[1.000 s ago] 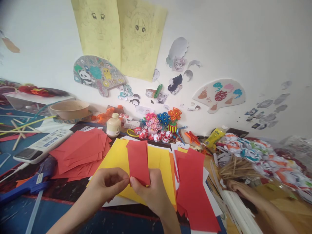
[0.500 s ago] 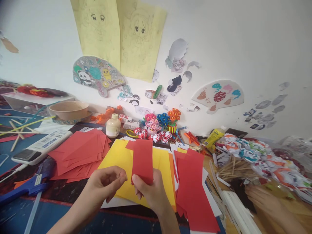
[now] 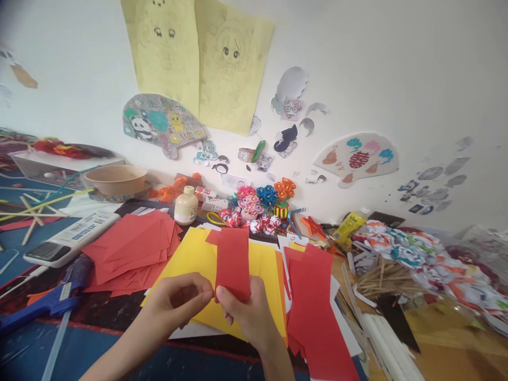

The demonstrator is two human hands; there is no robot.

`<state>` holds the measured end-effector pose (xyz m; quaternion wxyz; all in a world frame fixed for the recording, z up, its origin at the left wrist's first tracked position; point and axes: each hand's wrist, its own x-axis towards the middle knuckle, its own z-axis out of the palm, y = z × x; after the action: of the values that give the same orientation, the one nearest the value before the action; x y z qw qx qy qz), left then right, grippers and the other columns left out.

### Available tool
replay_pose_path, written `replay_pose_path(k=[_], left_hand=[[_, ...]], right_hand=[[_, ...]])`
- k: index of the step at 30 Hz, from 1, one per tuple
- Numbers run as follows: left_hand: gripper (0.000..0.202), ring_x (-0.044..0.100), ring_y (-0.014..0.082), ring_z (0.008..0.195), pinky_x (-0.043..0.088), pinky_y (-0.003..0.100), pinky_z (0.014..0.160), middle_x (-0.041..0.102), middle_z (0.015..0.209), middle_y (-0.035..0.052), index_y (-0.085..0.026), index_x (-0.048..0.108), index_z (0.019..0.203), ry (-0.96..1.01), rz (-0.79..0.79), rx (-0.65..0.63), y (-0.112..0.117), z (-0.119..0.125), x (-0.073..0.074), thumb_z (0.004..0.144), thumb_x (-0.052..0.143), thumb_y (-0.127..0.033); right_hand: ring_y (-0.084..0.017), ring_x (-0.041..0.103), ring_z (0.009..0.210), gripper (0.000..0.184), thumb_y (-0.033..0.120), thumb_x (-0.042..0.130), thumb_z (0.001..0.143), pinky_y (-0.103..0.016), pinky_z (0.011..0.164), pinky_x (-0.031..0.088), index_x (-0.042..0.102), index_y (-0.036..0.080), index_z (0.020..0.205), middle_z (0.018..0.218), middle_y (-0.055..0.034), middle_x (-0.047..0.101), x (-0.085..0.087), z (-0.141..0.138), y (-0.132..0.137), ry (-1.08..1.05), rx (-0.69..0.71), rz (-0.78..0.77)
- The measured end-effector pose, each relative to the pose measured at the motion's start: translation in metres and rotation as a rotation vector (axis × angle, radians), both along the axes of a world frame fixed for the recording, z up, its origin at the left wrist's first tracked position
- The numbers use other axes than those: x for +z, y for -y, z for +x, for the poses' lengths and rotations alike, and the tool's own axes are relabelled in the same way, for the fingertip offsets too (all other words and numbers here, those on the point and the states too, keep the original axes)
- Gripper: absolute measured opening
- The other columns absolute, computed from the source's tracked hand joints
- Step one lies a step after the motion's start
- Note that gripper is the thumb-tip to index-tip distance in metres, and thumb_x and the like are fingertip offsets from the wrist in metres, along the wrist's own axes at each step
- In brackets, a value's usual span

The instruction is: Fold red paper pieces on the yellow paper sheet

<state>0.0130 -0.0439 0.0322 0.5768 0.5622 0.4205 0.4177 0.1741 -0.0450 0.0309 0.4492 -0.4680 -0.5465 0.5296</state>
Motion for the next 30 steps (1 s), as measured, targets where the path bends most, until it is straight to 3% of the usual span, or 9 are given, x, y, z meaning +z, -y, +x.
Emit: replay_pose_path(k=[10, 19, 30], left_hand=[[0.028, 0.048, 0.012, 0.061, 0.035, 0.021, 0.054, 0.062, 0.068, 0.0046, -0.013, 0.067, 0.073, -0.029, -0.004, -0.007, -0.002, -0.002, -0.006, 0.075, 0.066, -0.041], [0.028, 0.042, 0.0087, 0.056, 0.031, 0.02, 0.051, 0.055, 0.063, 0.0017, -0.011, 0.063, 0.07, 0.007, -0.056, 0.018, 0.0, 0.0, -0.004, 0.074, 0.066, -0.038], [0.018, 0.043, 0.0089, 0.057, 0.033, 0.019, 0.053, 0.049, 0.06, -0.0013, -0.012, 0.06, 0.071, -0.012, 0.027, 0.05, 0.001, 0.002, -0.011, 0.078, 0.061, -0.029]], right_hand=[[-0.007, 0.039, 0.041, 0.033, 0.042, 0.067, 0.076, -0.019, 0.041, 0.035, 0.053, 0.016, 0.06, 0.046, 0.005, 0.044, 0.003, 0.003, 0.0, 0.051, 0.037, -0.024], [-0.008, 0.039, 0.041, 0.033, 0.043, 0.068, 0.074, -0.019, 0.04, 0.037, 0.057, 0.015, 0.061, 0.045, 0.0048, 0.044, -0.005, 0.0, 0.001, 0.108, -0.064, -0.011], [-0.008, 0.041, 0.041, 0.03, 0.036, 0.062, 0.078, -0.019, 0.04, 0.033, 0.053, 0.016, 0.057, 0.046, 0.0043, 0.044, -0.008, -0.002, -0.001, 0.222, -0.071, 0.101]])
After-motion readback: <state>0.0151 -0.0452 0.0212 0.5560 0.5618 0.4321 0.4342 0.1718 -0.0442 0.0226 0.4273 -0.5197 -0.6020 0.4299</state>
